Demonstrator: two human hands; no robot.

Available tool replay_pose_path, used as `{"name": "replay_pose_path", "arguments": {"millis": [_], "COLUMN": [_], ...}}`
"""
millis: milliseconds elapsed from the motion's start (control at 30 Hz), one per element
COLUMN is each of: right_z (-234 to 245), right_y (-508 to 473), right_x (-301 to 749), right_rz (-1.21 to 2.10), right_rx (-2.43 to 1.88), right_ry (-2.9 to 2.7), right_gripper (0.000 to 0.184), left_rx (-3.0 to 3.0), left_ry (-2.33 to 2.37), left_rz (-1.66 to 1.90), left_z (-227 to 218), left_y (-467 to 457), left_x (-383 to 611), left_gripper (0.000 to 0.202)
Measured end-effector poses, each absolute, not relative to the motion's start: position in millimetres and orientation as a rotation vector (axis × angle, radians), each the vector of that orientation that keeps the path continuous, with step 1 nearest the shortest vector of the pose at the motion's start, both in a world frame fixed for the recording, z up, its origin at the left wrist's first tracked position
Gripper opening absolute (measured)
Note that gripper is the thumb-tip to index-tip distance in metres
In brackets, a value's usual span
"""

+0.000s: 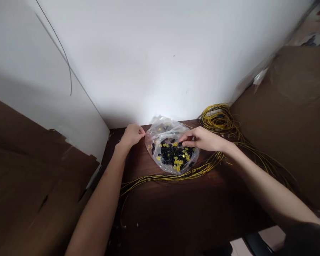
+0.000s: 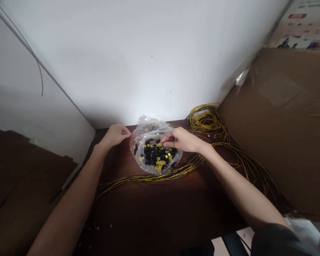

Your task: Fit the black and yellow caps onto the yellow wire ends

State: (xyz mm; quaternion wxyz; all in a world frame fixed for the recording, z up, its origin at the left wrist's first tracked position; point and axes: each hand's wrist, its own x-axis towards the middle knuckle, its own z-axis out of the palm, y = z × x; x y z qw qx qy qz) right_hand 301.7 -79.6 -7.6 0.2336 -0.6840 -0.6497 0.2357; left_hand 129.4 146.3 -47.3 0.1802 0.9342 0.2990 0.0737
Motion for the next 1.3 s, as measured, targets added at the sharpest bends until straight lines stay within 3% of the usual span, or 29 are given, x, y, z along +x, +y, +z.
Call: {"name": "replay_pose_path", "arguments": {"millis": [200, 333, 533, 800, 1300], "right_z": [-9, -5, -19, -59, -94], "right_y": [-85, -87, -93, -88, -85], "right_x": [305, 302, 293, 277, 278], "right_rz": [0.641, 0.663, 0.594, 0.293, -0.015], "right_rx": [-1.869, -1.869, -1.825, -1.756, -1.692], "right_ry": [-1.767, -1.763, -1.714, -1.457, -1.573], "right_gripper": [0.022, 0.023, 0.020, 0.020, 0.016], "left_rx": [2.475, 2.326, 2.378, 2.577, 2.846], "left_ry": [0.472, 0.160, 0.163, 0.449, 0.398], "left_rz": [0.267, 0.071, -0.056, -0.166, -0.031], "left_z": [1, 12, 8, 1, -42], "left_y": [104, 76, 67, 79, 78], "left_x": [131, 134, 136, 122, 123], "left_gripper": [0.020, 0.020, 0.030, 0.021, 0.017]}}
